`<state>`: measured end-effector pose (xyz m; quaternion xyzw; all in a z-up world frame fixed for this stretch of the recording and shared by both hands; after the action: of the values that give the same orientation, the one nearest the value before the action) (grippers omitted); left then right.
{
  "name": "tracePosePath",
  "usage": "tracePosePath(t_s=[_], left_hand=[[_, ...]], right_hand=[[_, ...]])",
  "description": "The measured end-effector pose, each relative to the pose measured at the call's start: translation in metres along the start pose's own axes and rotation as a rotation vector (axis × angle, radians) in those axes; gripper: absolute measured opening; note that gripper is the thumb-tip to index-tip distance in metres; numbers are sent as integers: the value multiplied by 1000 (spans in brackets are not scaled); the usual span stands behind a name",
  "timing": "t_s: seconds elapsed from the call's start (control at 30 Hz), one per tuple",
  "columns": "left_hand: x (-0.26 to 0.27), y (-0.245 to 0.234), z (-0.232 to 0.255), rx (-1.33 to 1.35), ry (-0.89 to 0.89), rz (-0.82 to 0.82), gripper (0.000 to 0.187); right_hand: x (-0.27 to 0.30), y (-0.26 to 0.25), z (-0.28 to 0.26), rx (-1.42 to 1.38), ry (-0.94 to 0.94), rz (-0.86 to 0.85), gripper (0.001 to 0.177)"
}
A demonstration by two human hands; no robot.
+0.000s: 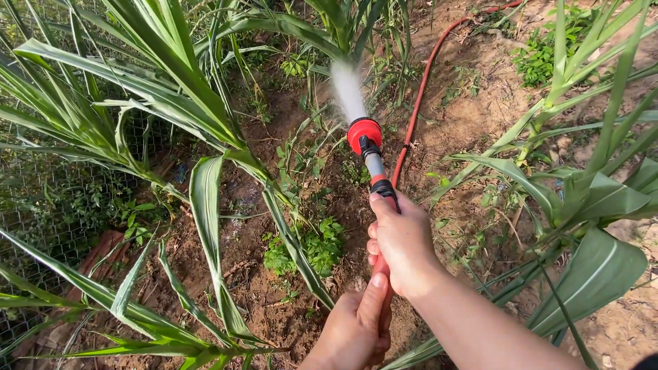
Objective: Watering garden plants including sugarcane and corn using a garden hose and spray nozzle.
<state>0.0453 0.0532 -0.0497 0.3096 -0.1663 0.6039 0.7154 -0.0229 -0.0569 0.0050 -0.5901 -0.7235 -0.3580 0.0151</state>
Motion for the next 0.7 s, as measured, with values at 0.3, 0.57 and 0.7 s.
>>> tracePosePath(t_s=[0.3, 0.57, 0.7], left_hand=[[-19, -2, -22, 23, -12, 3, 69], [-28, 1, -29, -49, -102, -2, 70], [-13, 11, -9, -116, -199, 39, 74]], right_hand=[[-15, -26, 24, -26, 61, 76, 14], [-26, -44, 35, -49, 68, 110, 14], [-22, -46, 31, -50, 95, 112, 15]])
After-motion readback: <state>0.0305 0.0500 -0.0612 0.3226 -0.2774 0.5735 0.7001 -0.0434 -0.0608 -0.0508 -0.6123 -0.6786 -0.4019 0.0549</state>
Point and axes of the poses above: each hand's wrist, its own x-axis away from the middle knuckle, its own y-axis out of the palm, z = x × y, the point moved 4 cm from there along -x, towards the middle knuckle, and after that the axes turned 15 degrees about -z, right-handed, at the moved point
